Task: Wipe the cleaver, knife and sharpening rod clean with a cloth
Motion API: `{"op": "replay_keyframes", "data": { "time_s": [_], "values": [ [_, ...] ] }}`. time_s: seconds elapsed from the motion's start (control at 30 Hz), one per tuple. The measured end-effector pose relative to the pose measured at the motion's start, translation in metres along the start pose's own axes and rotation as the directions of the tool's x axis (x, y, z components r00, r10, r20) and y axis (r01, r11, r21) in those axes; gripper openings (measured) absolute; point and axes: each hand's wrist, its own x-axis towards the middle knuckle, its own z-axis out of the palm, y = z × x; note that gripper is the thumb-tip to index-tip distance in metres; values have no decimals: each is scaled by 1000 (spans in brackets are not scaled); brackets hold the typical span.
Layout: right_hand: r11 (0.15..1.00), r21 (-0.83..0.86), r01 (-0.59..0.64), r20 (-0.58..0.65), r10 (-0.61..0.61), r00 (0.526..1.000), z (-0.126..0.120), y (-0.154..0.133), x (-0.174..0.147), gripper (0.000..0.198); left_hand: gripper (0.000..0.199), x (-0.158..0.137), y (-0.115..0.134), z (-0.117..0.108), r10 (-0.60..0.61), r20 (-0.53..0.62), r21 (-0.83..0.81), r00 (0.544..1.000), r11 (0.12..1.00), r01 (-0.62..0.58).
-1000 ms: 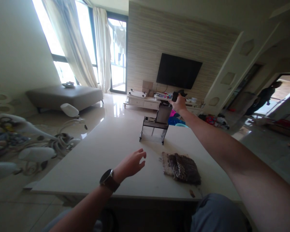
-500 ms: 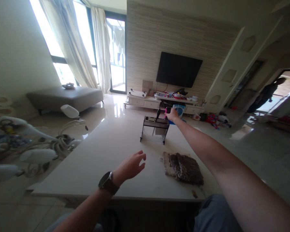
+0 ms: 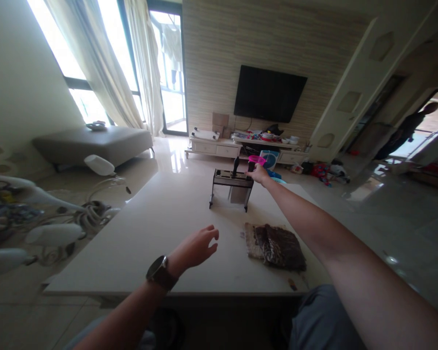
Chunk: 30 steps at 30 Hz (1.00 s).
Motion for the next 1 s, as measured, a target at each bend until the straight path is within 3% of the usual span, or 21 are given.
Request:
{"op": "replay_keyframes", "data": {
  "time_s": [0.1,0.2,0.27,0.37,0.43,0.5,0.63,0.7,0.8,0.87,0.93,1.0],
  "values": [
    [992,-61,-108,37,111,993,-23,22,-14,56,13,6,3,5,4,23,11,1000,1000,-4],
    [951,-163,-262,85,278,957,-58,68,-57,43,13,13,4,11,22,28,24,999,999,-22],
    [887,-238,-396,148,436,888,-81,105,-101,35,12,16,4,15,45,29,30,999,999,-45],
    [767,-314,-559,279,638,718,-103,153,-172,40,11,20,5,22,61,47,49,997,997,-63],
    [738,-309,-600,392,674,627,-105,172,-208,44,11,23,7,27,41,72,74,997,996,-46],
    [755,-255,-603,484,640,597,-97,180,-230,41,13,28,12,34,1,94,101,996,995,-11],
    [842,-140,-521,564,500,658,-66,175,-239,36,18,42,23,46,-87,147,133,985,989,68],
    [893,-103,-439,549,419,723,-52,167,-237,41,20,49,26,52,-125,183,160,975,982,95],
    [945,-106,-308,419,324,849,-39,151,-236,57,21,59,26,60,-179,227,215,957,968,130],
    [974,-147,-170,354,212,911,-32,136,-242,54,20,63,21,64,-204,240,239,949,960,146],
    [958,-262,114,388,-3,922,-20,118,-253,48,18,66,15,69,-205,254,240,945,960,144],
    [911,-312,270,473,-97,875,-5,102,-267,64,16,67,10,73,-178,255,224,950,967,122]
  ]
}}
